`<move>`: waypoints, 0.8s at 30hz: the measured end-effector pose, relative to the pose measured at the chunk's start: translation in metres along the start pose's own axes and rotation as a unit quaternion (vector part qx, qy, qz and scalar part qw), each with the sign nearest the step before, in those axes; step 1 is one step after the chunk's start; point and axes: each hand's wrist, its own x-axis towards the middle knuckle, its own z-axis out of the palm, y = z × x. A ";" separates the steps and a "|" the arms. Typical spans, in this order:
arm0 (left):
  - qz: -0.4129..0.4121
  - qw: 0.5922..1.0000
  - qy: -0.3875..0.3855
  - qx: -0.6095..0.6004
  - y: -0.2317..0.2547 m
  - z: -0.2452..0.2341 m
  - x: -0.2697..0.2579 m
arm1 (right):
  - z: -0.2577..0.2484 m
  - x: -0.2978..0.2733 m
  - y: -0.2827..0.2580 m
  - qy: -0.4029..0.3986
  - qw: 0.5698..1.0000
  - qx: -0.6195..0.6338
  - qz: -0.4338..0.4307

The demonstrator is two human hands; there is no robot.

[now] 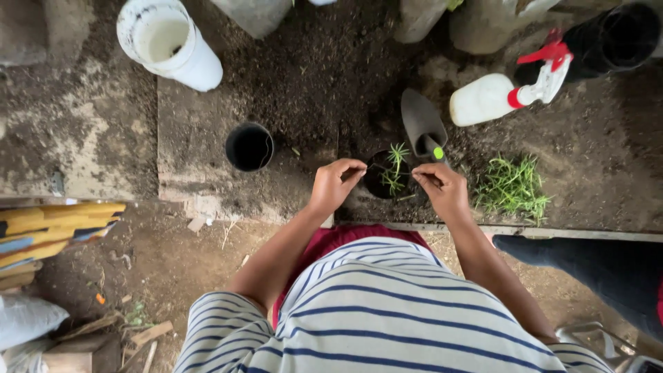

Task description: The person fills a small black plastic pot with soil using a hand trowel and then carefully plants several small green seedlings into the soil.

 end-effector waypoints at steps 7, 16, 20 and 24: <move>0.011 0.999 0.052 0.006 0.017 -0.006 0.029 | -0.009 0.041 -0.018 0.023 0.999 -0.019 -0.038; 0.126 0.969 0.213 -0.005 0.116 -0.063 0.145 | -0.030 0.188 -0.092 0.081 0.975 -0.037 -0.205; 0.203 0.935 0.290 0.021 0.167 -0.108 0.211 | -0.029 0.253 -0.188 0.082 0.958 0.001 -0.274; 0.205 0.917 0.341 0.022 0.203 -0.148 0.270 | -0.013 0.316 -0.258 0.122 0.934 0.011 -0.336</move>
